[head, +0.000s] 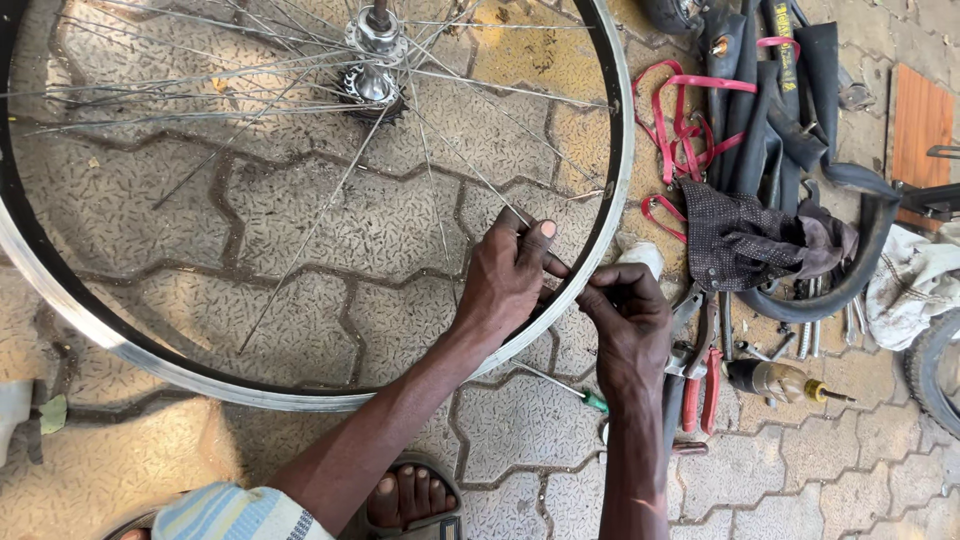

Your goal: The person inserts bicycle spokes into the hub and threads them through the rim holes, then secures each spoke with a nipple. The person works around the wheel, repeating the process for multiple spokes.

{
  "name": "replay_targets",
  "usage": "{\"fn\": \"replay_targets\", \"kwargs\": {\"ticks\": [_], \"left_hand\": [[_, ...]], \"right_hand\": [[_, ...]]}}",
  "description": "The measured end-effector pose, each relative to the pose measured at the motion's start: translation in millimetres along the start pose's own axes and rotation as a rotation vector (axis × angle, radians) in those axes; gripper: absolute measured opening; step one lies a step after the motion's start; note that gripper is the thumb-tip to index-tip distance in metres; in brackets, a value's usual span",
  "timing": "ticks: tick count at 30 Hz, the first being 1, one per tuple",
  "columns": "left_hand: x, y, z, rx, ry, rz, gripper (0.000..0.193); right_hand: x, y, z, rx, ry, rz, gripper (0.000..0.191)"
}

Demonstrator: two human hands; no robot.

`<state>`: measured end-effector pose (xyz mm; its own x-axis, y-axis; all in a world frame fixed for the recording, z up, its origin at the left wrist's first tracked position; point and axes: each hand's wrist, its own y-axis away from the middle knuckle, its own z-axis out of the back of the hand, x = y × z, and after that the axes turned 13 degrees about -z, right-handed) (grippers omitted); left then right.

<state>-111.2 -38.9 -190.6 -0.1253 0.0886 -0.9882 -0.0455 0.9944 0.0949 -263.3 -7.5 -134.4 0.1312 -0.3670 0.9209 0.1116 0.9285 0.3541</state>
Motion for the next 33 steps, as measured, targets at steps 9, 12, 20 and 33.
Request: {"fn": "replay_targets", "kwargs": {"ticks": [9, 12, 20, 33], "left_hand": [[-11, 2, 5, 0.02, -0.01, 0.018, 0.043], [-17, 4, 6, 0.013, -0.005, 0.01, 0.038], [-35, 20, -2, -0.254, -0.567, -0.424, 0.021], [-39, -35, 21, 0.78, -0.393, -0.228, 0.051]], "right_hand": [[0, -12, 0, 0.211, -0.247, -0.055, 0.014], [2, -16, -1, 0.178, -0.318, -0.238, 0.015], [-4, -14, 3, 0.195, -0.24, -0.06, 0.017], [-1, 0, 3, 0.122, -0.091, 0.003, 0.021]]}}
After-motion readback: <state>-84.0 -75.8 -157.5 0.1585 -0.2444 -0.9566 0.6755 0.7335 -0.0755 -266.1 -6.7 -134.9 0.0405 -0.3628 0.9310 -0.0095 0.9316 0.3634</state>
